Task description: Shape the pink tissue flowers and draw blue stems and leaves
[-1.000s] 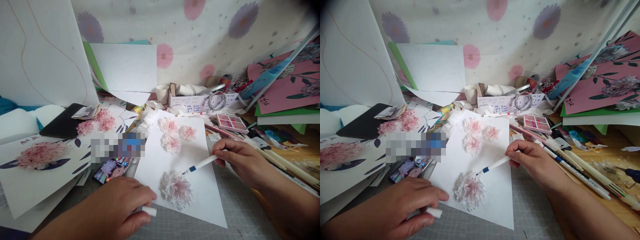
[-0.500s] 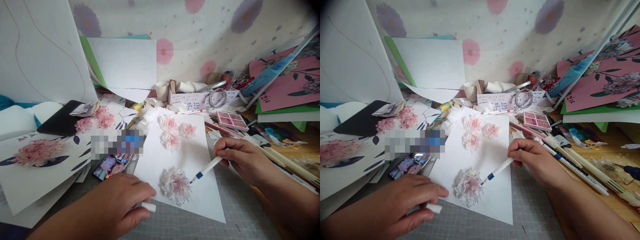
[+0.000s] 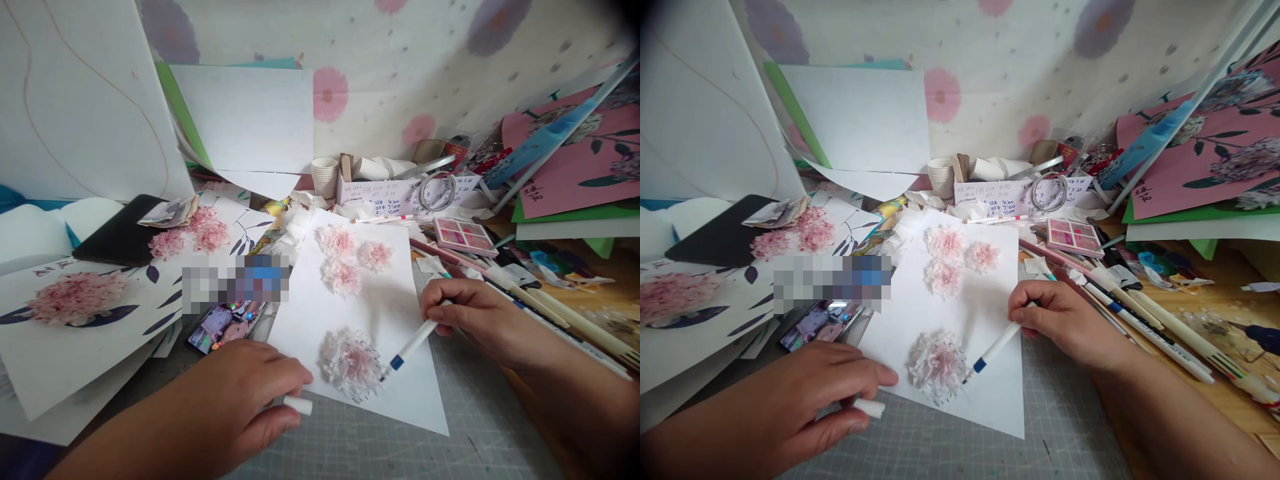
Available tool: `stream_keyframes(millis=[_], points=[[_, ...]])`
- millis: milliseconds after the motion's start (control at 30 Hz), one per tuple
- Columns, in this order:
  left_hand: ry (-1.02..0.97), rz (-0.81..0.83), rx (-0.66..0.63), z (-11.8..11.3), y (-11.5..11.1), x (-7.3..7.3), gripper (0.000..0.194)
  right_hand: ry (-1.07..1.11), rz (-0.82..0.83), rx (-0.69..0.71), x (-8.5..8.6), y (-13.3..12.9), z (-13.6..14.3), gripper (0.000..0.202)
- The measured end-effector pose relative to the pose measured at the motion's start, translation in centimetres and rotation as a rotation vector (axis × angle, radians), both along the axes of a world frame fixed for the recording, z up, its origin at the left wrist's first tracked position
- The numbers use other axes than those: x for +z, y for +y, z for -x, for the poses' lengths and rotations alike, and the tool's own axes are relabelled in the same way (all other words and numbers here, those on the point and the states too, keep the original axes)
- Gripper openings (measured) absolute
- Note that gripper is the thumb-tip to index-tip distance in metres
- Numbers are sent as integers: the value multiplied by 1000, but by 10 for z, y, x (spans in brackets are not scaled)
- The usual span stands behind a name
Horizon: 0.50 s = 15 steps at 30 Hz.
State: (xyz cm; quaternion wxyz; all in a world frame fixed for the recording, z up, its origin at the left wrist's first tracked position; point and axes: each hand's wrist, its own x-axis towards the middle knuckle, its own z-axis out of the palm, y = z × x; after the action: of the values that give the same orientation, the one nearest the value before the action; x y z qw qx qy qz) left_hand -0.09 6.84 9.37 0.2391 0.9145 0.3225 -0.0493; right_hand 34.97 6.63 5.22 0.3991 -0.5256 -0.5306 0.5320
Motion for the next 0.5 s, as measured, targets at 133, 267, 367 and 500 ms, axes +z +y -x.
stream_keyframes(millis=[133, 267, 367, 500], points=[[-4, 0, -1, 0, 0, 0, 12, -4, 4, 26, 0, 0, 1, 15], [-43, -1, -2, 0, 0, 0, 13, -65, 7, 36, 0, 0, 1, 16], [-47, -4, -6, 0, 0, 0, 12, 4, -8, -40, 0, 1, -2, 16], [-21, -6, -9, 1, 0, -2, 12, -49, -15, 34, 1, 1, -3, 18]])
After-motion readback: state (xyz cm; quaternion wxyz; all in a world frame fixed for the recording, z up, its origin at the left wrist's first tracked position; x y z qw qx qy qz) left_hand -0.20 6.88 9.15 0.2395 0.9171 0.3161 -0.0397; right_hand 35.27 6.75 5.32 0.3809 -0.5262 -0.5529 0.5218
